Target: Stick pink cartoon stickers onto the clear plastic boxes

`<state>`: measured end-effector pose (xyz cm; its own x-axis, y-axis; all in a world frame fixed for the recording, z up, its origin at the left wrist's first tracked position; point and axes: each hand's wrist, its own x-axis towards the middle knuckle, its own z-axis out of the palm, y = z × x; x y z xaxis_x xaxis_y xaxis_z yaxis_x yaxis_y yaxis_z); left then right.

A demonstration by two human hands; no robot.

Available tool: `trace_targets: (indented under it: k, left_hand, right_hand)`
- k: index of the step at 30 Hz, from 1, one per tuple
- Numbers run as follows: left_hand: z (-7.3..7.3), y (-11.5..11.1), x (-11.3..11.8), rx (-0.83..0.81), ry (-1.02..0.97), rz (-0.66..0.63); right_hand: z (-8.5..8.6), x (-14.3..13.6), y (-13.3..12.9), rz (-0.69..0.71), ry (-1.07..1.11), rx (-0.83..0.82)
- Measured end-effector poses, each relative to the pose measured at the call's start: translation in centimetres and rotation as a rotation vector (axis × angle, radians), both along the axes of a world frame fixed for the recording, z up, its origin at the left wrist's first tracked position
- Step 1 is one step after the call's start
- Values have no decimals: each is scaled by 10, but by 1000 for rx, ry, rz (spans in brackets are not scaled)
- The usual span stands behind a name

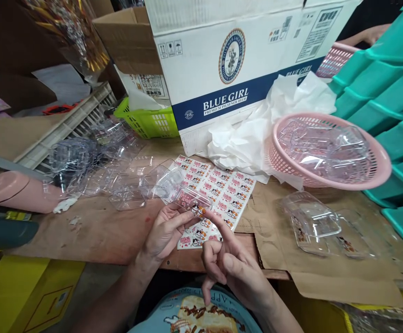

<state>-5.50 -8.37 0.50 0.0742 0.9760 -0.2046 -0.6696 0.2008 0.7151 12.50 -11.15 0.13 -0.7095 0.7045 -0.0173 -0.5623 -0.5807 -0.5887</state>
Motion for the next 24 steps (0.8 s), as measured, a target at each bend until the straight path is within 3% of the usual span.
trace_targets:
  k: [24]
  left_hand:
    - [-1, 1, -2, -1, 31, -14]
  right_hand:
    - [-7, 1, 8, -9, -65, -45]
